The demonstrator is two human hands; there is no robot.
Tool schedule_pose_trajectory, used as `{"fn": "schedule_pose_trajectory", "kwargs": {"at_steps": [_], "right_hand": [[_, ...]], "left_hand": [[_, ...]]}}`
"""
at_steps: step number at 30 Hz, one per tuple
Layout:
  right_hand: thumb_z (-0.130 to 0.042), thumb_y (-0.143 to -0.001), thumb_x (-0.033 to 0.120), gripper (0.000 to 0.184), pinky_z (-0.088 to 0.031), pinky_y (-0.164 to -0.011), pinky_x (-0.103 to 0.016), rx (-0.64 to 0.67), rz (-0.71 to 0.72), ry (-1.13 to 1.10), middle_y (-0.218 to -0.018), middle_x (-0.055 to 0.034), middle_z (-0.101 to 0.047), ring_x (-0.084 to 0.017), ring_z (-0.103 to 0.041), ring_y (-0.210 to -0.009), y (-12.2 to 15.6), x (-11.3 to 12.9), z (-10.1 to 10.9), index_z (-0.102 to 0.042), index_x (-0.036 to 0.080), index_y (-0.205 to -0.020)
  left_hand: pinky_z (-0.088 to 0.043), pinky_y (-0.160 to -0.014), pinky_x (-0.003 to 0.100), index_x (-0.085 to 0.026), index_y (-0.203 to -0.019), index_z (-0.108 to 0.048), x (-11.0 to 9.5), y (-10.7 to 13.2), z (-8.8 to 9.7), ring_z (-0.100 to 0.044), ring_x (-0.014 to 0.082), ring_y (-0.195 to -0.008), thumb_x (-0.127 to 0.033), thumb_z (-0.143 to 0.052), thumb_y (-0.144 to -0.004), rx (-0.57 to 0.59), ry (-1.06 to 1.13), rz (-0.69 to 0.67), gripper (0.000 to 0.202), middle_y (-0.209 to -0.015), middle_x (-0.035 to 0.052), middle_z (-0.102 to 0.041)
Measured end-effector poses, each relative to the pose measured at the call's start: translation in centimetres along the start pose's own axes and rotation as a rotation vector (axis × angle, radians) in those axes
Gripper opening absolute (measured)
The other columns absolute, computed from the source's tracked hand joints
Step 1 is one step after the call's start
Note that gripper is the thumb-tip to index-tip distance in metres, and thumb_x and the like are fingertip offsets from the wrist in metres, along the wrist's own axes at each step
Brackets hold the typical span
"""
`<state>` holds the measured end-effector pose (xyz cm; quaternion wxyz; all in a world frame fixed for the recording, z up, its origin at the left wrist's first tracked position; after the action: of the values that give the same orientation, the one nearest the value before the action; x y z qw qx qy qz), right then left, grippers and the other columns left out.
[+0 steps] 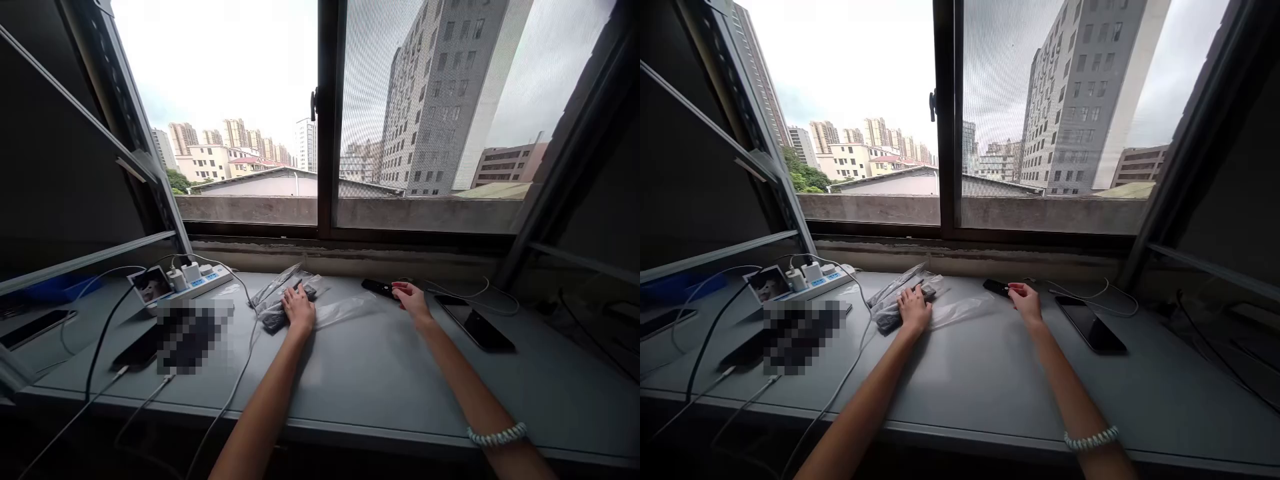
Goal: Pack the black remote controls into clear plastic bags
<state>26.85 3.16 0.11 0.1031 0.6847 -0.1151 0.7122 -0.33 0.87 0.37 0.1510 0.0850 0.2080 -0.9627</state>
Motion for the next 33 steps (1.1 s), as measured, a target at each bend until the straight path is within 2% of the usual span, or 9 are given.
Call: {"fn": "schedule_pose_trajectory", "kwargs": {"at_steps": [2,4,8,14,17,20,25,29,33], "right_hand": [[-0.058,-0.062,0.019,0.029,-0.044,-0.079,-0.032,-0.069,0.077,0.136,-0.108,-0.009,-0.058,-0.027,-0.05,-0.106,-0.6,-0.3,0.9,-0.063,0.018,-0.091],[-0.058,-0.065,0.02,0.034,-0.036,-0.093,-0.041,-0.162,0.158,0.392,-0.118,-0.0109,-0.053,-0.031,-0.041,-0.117,-1.1,-0.8,1.7,-0.063,0.019,-0.099],[-0.05,-0.08,0.034,0.046,-0.035,-0.093,-0.045,-0.205,0.183,0.855,-0.121,-0.0158,-0.051,-0.034,-0.042,-0.116,-1.9,-2.0,2.8,-0.052,0.018,-0.123],[-0.06,-0.075,0.037,0.049,-0.04,-0.087,-0.036,-0.137,0.175,0.916,-0.113,-0.0142,-0.055,-0.029,-0.051,-0.107,-2.2,-2.8,3.0,-0.054,0.019,-0.12],[-0.063,-0.071,0.046,0.054,-0.041,-0.086,-0.035,-0.137,0.193,0.903,-0.112,-0.0138,-0.056,-0.028,-0.052,-0.106,-2.1,-2.8,2.8,-0.057,0.018,-0.117],[-0.061,-0.073,0.048,0.05,-0.042,-0.085,-0.034,-0.124,0.188,0.896,-0.11,-0.0139,-0.057,-0.028,-0.052,-0.106,-1.9,-2.8,2.5,-0.061,0.019,-0.113],[-0.063,-0.072,0.044,0.048,-0.043,-0.083,-0.033,-0.078,0.193,0.903,-0.11,-0.0151,-0.056,-0.027,-0.054,-0.103,-1.8,-2.9,2.3,-0.061,0.017,-0.112],[-0.065,-0.07,0.04,0.046,-0.044,-0.08,-0.031,-0.056,0.215,0.895,-0.106,-0.0125,-0.06,-0.026,-0.055,-0.102,-1.9,-2.9,2.2,-0.06,0.016,-0.11],[-0.066,-0.069,0.032,0.042,-0.045,-0.075,-0.027,-0.01,0.225,0.872,-0.101,-0.0073,-0.064,-0.023,-0.059,-0.096,-1.6,-2.5,2.0,-0.057,0.018,-0.108]], "left_hand": [[-0.034,-0.093,0.04,-0.007,-0.122,-0.046,0.0,-0.1,0.0,-0.044,0.0312,-0.11,-0.016,-0.046,-0.075,0.013,0.005,0.006,0.048,-0.115,0.0196,-0.05],[-0.034,-0.092,0.039,-0.009,-0.122,-0.045,-0.1,-0.2,0.0,-0.045,0.0302,-0.109,-0.014,-0.047,-0.074,0.032,0.023,-0.011,0.048,-0.113,0.0179,-0.051],[-0.035,-0.089,0.038,-0.016,-0.121,-0.046,-0.6,0.0,0.3,-0.047,0.0272,-0.106,-0.01,-0.05,-0.069,0.011,0.092,-0.098,0.053,-0.111,0.0131,-0.05],[-0.039,-0.083,0.034,-0.021,-0.106,-0.052,-1.9,0.8,1.8,-0.052,0.0224,-0.095,-0.008,-0.049,-0.068,-0.139,0.233,-0.331,0.04,-0.102,0.0065,-0.051],[-0.039,-0.081,0.031,-0.022,-0.096,-0.052,-2.6,1.4,2.1,-0.052,0.0195,-0.089,-0.003,-0.045,-0.067,-0.12,0.252,-0.452,0.036,-0.099,0.0043,-0.052],[-0.038,-0.083,0.03,-0.023,-0.098,-0.053,-3.0,1.8,1.7,-0.052,0.0186,-0.09,0.0,-0.043,-0.068,-0.053,0.203,-0.508,0.039,-0.099,0.0041,-0.052],[-0.035,-0.087,0.032,-0.022,-0.112,-0.047,-2.2,0.9,0.7,-0.049,0.0214,-0.103,-0.012,-0.051,-0.076,-0.019,0.144,-0.36,0.038,-0.107,0.0058,-0.052],[-0.034,-0.087,0.034,-0.02,-0.113,-0.046,-0.9,-0.3,0.0,-0.051,0.0237,-0.101,-0.024,-0.059,-0.078,0.025,0.073,-0.207,0.037,-0.108,0.0075,-0.055],[-0.034,-0.086,0.035,-0.018,-0.114,-0.046,-0.4,-0.8,-0.3,-0.052,0.0263,-0.101,-0.038,-0.061,-0.078,0.07,0.044,-0.138,0.044,-0.105,0.0098,-0.06]]}}
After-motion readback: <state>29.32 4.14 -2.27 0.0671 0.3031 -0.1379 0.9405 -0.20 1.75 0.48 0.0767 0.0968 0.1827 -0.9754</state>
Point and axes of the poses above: each hand's wrist, its own y-axis away from the middle knuckle, its own z-axis out of the back of the hand, x = y × z, the point moved 1 cm from there along -y, towards the middle knuckle
